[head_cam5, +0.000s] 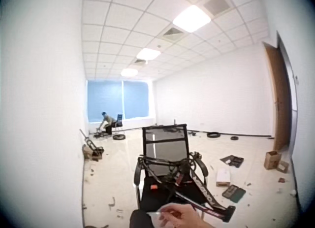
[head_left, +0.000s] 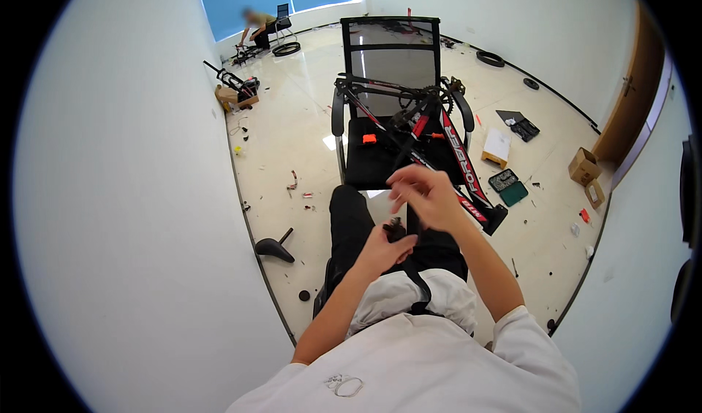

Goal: The person sits and repeatedly handles a small black bicycle component, using a screwdriver to tighten or loosen screws. The person rotates the part and adjusts the screwdriver multiple times while seated.

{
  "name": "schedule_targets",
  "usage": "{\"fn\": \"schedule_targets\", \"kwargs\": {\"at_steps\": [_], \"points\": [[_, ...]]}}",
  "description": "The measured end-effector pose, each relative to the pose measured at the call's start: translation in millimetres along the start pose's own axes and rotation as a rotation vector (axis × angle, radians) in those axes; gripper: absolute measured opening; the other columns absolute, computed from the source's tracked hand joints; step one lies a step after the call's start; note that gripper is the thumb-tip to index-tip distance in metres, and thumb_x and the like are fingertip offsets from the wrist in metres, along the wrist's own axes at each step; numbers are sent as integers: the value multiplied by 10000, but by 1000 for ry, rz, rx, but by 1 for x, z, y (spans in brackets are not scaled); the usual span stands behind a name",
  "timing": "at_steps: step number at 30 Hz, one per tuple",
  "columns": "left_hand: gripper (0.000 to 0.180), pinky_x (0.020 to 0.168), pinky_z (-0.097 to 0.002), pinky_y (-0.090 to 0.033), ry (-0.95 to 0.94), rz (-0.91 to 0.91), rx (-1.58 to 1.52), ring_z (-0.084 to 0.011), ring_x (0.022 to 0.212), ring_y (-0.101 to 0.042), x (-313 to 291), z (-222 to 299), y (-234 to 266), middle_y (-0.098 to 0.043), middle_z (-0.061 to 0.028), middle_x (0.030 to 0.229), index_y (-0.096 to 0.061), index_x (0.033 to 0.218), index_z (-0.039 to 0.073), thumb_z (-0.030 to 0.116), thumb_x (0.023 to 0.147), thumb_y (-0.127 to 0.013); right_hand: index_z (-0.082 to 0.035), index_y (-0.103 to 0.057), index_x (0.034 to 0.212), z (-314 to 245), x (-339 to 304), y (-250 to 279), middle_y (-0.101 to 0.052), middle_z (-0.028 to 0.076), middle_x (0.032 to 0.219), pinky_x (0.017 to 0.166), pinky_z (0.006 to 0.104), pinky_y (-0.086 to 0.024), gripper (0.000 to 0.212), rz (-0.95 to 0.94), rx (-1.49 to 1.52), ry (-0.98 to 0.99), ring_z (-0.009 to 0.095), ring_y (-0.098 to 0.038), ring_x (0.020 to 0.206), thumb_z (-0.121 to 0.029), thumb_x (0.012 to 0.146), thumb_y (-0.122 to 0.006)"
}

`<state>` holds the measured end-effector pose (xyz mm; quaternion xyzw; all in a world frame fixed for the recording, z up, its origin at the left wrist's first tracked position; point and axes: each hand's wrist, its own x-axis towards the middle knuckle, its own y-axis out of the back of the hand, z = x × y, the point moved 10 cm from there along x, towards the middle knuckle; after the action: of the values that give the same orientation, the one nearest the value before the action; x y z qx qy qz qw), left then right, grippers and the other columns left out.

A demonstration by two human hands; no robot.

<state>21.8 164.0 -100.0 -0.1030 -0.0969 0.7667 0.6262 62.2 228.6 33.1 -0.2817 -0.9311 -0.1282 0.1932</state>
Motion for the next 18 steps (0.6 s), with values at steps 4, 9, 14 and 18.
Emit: {"fn": "schedule_targets", "kwargs": {"at_steps": [4, 9, 14, 18], "points": [[222, 450, -241, -357, 14, 39, -115, -110, 521, -508, -8, 21, -11, -537, -42, 653, -476, 901, 62, 54, 828, -686, -9, -610, 998, 102, -8, 45, -651, 74, 794, 459, 269, -501, 208, 29, -131, -324, 142, -666, 654, -144, 969, -455], [151, 436, -247, -346, -56, 186, -369, -130, 489, -488, -5, 25, 30, -529, -61, 643, -508, 893, 45, 40, 824, -642, 37, -588, 747, 165, -83, 2, -623, 120, 620, 458, 282, -494, 552, 13, 196, -545, 196, -631, 524, -360, 1018, -316], [88, 447, -255, -321, -49, 230, -582, -116, 477, -433, -15, 42, 49, -541, -66, 629, -549, 876, 36, 98, 846, -604, 16, -569, 650, 131, -89, -11, -582, 99, 538, 479, 277, -477, 586, -16, 152, -435, 179, -589, 475, -353, 1026, -313], [107, 442, -250, -304, -61, 250, -687, -113, 484, -426, -13, 45, 56, -543, -60, 626, -550, 906, 15, 105, 857, -583, 16, -542, 600, 104, -92, -20, -528, 80, 482, 507, 298, -471, 593, -54, 101, -405, 167, -557, 458, -342, 1026, -335]]}}
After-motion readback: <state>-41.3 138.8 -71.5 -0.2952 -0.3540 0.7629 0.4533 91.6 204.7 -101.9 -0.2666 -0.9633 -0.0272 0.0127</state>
